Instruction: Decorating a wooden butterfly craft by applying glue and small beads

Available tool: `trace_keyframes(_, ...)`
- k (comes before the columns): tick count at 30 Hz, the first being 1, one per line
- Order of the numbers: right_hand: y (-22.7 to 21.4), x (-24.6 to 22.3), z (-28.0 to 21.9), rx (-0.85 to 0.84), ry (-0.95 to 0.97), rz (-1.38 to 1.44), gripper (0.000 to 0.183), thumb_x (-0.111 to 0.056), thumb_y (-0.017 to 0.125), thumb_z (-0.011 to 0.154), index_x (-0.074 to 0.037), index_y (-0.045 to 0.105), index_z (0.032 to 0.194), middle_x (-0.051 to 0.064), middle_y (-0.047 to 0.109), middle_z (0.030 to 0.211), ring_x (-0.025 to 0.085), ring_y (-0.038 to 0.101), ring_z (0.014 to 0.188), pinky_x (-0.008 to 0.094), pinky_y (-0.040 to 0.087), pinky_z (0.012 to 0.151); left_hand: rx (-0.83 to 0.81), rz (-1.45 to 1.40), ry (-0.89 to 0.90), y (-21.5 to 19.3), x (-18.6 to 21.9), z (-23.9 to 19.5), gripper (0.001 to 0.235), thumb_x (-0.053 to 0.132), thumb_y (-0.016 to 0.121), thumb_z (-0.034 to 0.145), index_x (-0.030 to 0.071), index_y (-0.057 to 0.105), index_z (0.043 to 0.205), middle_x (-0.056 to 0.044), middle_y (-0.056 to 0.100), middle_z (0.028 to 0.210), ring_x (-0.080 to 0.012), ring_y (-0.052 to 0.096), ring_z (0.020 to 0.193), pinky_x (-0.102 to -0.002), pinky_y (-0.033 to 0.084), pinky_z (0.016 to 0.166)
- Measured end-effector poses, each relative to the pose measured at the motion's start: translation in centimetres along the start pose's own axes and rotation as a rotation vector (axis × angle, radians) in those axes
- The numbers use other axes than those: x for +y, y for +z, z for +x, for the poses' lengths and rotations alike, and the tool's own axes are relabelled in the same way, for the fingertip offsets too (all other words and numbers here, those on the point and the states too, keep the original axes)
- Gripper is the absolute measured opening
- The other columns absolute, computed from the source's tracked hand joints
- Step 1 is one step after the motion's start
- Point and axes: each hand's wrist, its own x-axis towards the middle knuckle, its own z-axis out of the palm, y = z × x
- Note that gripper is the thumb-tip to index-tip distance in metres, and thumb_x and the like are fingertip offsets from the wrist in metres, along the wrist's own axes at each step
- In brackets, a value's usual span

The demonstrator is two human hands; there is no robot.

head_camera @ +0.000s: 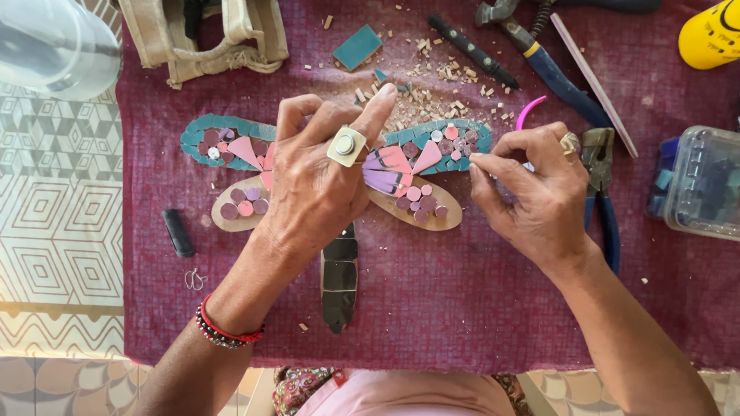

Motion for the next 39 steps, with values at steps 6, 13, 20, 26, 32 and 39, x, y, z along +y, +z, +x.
trace_keyframes(6, 0.0, 0.1, -0.1, 0.002, 0.002, -0.015, 0.01, 0.006, 0.079, 0.099, -0.003, 0.075, 0.1, 0.012, 0.061, 0.094, 0.025, 0.056, 0.079, 0.045, 0.046, 0.098, 0.006, -0.002, -0.003, 0.1, 0.0, 0.0, 0.039, -0.003, 0.046, 0.109, 0.002, 0.048, 0.147, -0.006, 0.071, 0.116, -0.021, 0.068, 0.103, -0.045, 0.046, 0.094)
trace_keyframes(13, 0.1, 0.1, -0.1, 0.0, -0.003, -0.011, 0.009, 0.005, 0.078, 0.1, -0.003, 0.075, 0.1, 0.012, 0.061, 0.093, 0.025, 0.056, 0.08, 0.045, 0.045, 0.101, 0.029, 0.026, -0.003, 0.1, 0.1, 0.2, 0.038, -0.007, 0.05, 0.107, 0.001, 0.052, 0.144, -0.006, 0.069, 0.107, -0.0206, 0.068, 0.1, -0.044, 0.047, 0.094)
trace_keyframes(20, -0.2, 0.5, -0.2, 0.028, 0.021, -0.012, 0.015, 0.012, 0.078, 0.102, -0.001, 0.076, 0.111, 0.016, 0.061, 0.1, 0.027, 0.057, 0.085, 0.042, 0.047, 0.091, 0.06, 0.048, -0.006, -0.4, -0.1, 0.4, 0.044, -0.016, 0.049, 0.103, 0.002, 0.054, 0.143, -0.007, 0.068, 0.102, -0.0218, 0.068, 0.098, -0.044, 0.046, 0.096)
trace_keyframes(26, -1.3, 1.5, 0.2, 0.159, 0.083, -0.048, 0.027, -0.001, 0.05, 0.117, 0.015, 0.058, 0.137, 0.028, 0.051, 0.117, 0.037, 0.057, 0.099, 0.047, 0.053, 0.085, 0.156, 0.104, -0.056, 0.4, -1.2, -0.2, 0.042, -0.005, 0.056, 0.114, 0.011, 0.047, 0.151, -0.008, 0.071, 0.12, -0.0203, 0.067, 0.11, -0.039, 0.046, 0.099)
trace_keyframes(32, -1.9, 1.6, 0.4, 0.163, 0.123, -0.012, 0.032, 0.013, 0.048, 0.115, 0.015, 0.045, 0.147, 0.027, 0.058, 0.111, 0.036, 0.057, 0.107, 0.046, 0.053, 0.095, 0.285, 0.117, -0.015, -2.6, -0.9, 2.1, 0.021, 0.006, 0.057, 0.114, 0.006, 0.064, 0.133, -0.016, 0.067, 0.134, -0.0359, 0.066, 0.118, -0.051, 0.054, 0.105)
trace_keyframes(39, -1.7, 2.8, -0.1, 0.15, 0.059, -0.002, 0.03, 0.017, 0.057, 0.114, 0.015, 0.05, 0.143, 0.029, 0.066, 0.112, 0.038, 0.067, 0.098, 0.047, 0.056, 0.09, 0.439, 0.142, -0.116, -5.1, -2.1, 2.2, 0.021, 0.002, 0.056, 0.114, -0.002, 0.061, 0.134, -0.02, 0.061, 0.125, -0.0365, 0.064, 0.11, -0.048, 0.06, 0.092)
